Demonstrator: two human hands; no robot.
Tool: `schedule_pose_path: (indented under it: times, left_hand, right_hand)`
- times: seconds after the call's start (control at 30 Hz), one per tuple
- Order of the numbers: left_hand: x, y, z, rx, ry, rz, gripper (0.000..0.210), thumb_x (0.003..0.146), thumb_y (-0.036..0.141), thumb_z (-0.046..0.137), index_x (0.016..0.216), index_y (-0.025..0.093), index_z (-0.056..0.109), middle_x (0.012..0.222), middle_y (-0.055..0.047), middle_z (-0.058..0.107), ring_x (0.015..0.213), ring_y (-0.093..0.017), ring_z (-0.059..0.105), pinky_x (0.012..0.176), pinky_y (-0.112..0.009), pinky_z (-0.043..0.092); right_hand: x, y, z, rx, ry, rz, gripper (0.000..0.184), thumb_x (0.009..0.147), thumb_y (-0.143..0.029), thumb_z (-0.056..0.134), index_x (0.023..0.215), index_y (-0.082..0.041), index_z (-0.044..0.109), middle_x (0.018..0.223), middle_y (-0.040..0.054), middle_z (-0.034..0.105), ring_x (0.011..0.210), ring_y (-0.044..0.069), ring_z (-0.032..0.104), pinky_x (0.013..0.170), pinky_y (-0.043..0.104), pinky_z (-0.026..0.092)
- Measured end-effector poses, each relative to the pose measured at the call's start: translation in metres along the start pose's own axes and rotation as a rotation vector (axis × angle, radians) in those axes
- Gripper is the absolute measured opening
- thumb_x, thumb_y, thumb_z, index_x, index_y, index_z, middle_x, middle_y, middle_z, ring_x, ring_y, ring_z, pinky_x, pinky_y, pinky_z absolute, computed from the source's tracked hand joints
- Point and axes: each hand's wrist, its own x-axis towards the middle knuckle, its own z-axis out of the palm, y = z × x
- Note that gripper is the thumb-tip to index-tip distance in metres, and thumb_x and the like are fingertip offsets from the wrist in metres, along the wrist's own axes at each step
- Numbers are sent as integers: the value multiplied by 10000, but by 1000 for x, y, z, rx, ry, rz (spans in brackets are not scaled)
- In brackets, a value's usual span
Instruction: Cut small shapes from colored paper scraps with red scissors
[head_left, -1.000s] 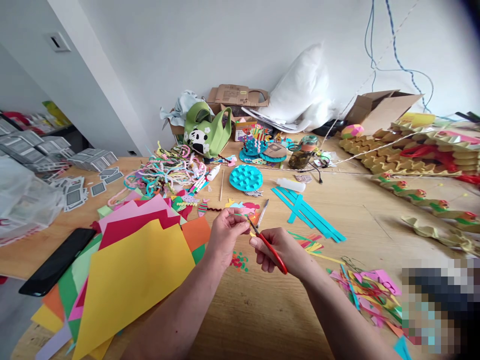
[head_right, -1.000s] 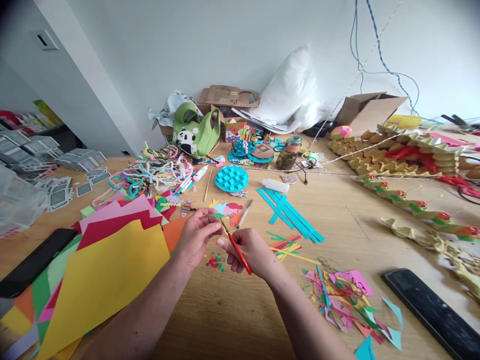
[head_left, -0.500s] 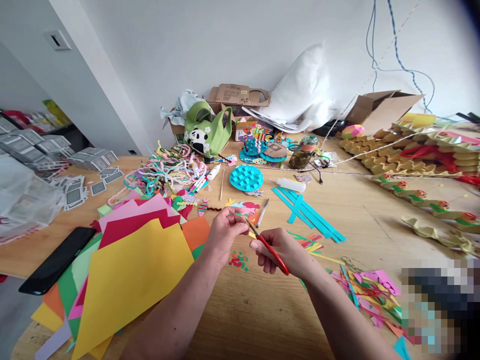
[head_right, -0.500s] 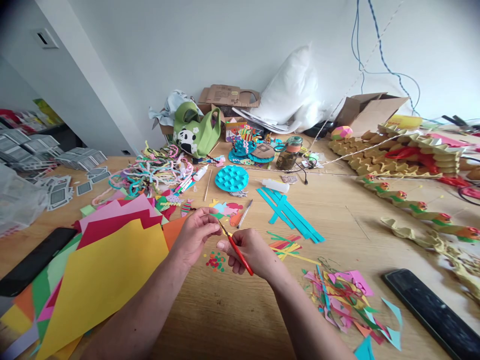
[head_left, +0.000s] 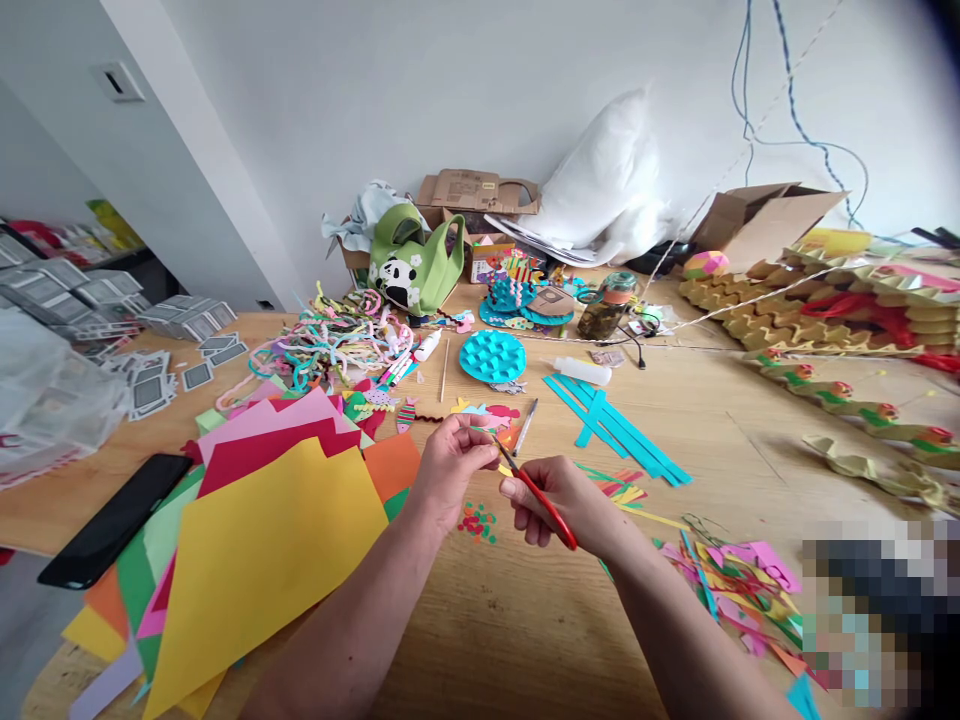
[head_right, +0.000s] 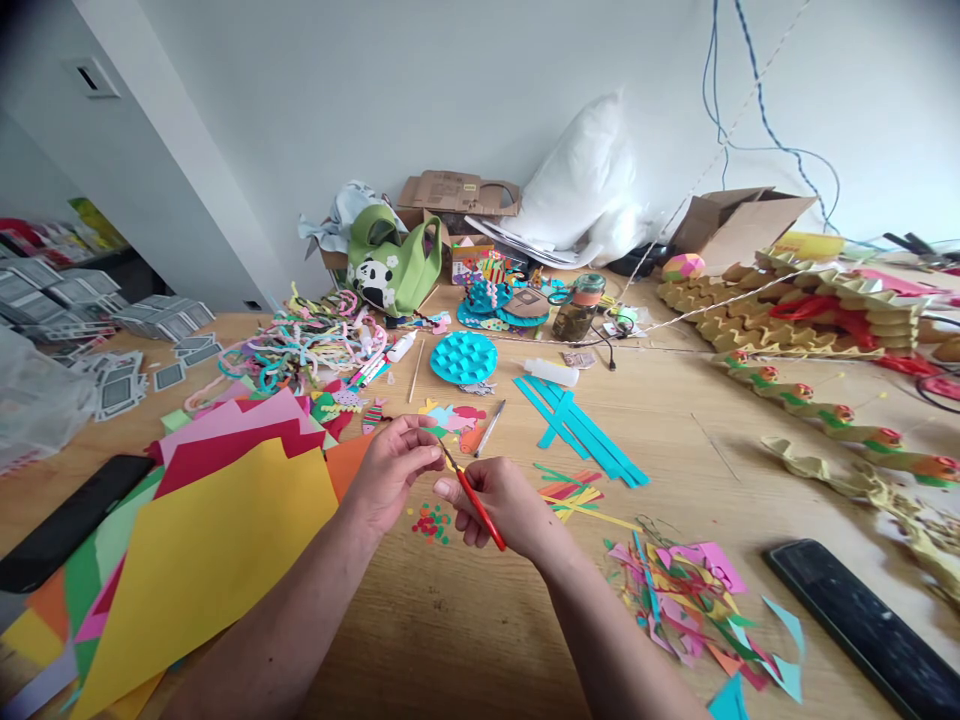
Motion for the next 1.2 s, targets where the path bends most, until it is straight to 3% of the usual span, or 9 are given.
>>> schedule_pose_path:
  times: [0.6, 0.87, 1.2]
  left_hand:
    - [3, 3, -6, 25, -49, -29, 305, 578, 126, 713, 861, 148, 601, 655, 31, 601, 617, -109, 577, 671, -291, 506]
    - [2, 9, -6, 17, -70, -40, 342, 545, 127, 736, 850, 145, 583, 634, 21, 586, 838, -217, 641, 658, -323, 540]
    - [6, 7, -13, 45, -149, -37, 349, 573, 109, 719, 898, 130, 594, 640, 37, 599, 661, -132, 634, 745, -314, 500]
  right_hand:
    - [-1, 1, -2, -32, -12, -8, 462, 707, -576, 676, 624, -151, 514, 535, 13, 624, 421, 114, 598, 372, 184, 435]
    - [-2, -2, 0, -28, -15, 14, 468, 682, -571, 696, 602, -161, 485, 508, 3, 609, 406, 110, 586, 366, 185, 438]
    - [-4, -3, -1, -43, -20, 14, 447, 700, -543, 694, 600, -164, 482, 499, 1, 608, 384, 102, 571, 359, 180, 436]
